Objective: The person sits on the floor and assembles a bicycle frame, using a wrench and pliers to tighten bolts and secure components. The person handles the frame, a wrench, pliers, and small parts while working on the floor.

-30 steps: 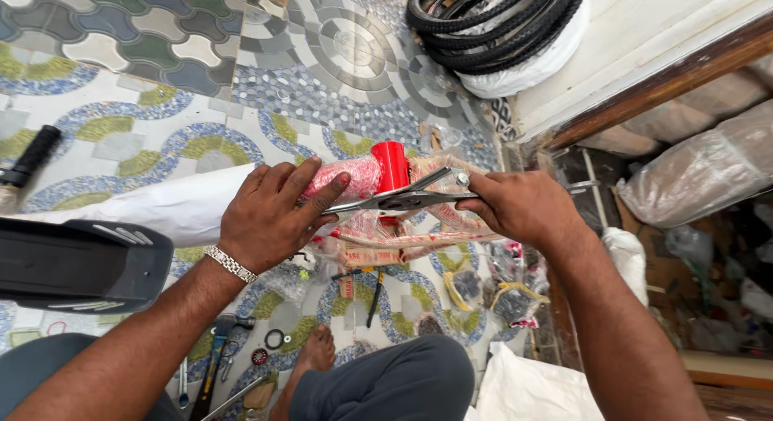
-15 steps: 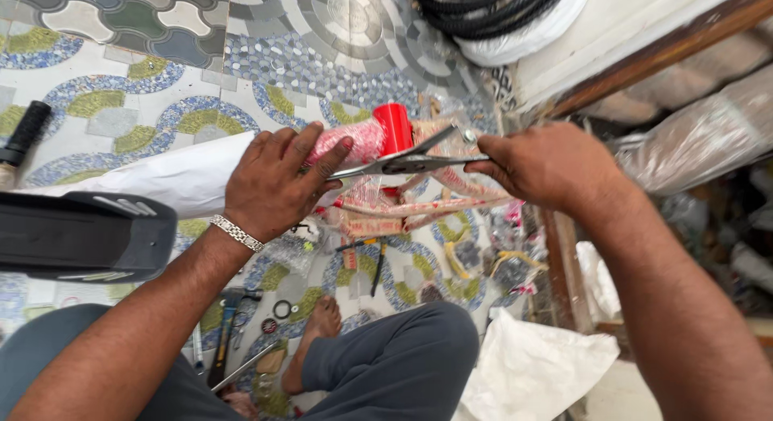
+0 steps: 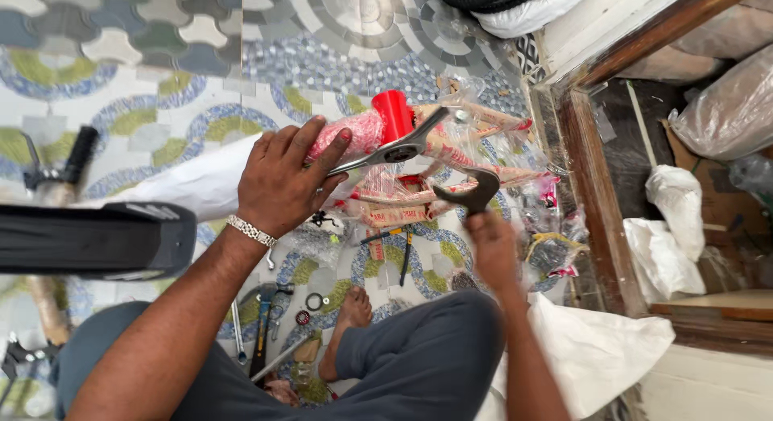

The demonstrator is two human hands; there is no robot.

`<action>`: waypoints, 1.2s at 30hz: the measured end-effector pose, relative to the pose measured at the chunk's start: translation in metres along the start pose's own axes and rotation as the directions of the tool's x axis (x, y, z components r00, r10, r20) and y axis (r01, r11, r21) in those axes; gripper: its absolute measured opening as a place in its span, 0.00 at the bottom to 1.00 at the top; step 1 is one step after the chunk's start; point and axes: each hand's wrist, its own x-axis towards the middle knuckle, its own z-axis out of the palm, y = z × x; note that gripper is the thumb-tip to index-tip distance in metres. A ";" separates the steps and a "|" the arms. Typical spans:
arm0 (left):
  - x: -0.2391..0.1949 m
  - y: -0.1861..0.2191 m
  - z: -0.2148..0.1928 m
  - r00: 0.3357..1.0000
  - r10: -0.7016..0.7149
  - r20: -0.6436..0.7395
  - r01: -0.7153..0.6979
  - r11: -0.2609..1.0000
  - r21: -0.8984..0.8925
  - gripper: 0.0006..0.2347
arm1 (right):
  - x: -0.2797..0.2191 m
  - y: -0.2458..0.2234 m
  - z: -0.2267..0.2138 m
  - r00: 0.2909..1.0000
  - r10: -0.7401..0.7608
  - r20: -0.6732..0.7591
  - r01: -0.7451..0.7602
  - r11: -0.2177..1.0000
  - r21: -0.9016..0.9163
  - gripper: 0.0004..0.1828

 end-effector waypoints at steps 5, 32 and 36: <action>-0.002 0.000 -0.004 1.000 -0.011 0.009 0.011 0.999 -0.041 0.32 | -0.061 -0.003 0.132 0.920 0.314 0.235 -0.343 0.357 0.869 0.27; 0.011 -0.020 -0.042 0.943 -0.157 0.295 0.313 0.720 -0.619 0.26 | -0.013 -0.168 0.254 0.932 0.278 0.235 -0.141 -0.319 0.937 0.34; 0.014 -0.011 -0.045 0.961 -0.153 0.230 0.269 0.705 -0.657 0.23 | -0.006 -0.169 0.262 0.922 0.341 0.181 -0.090 -0.266 0.960 0.35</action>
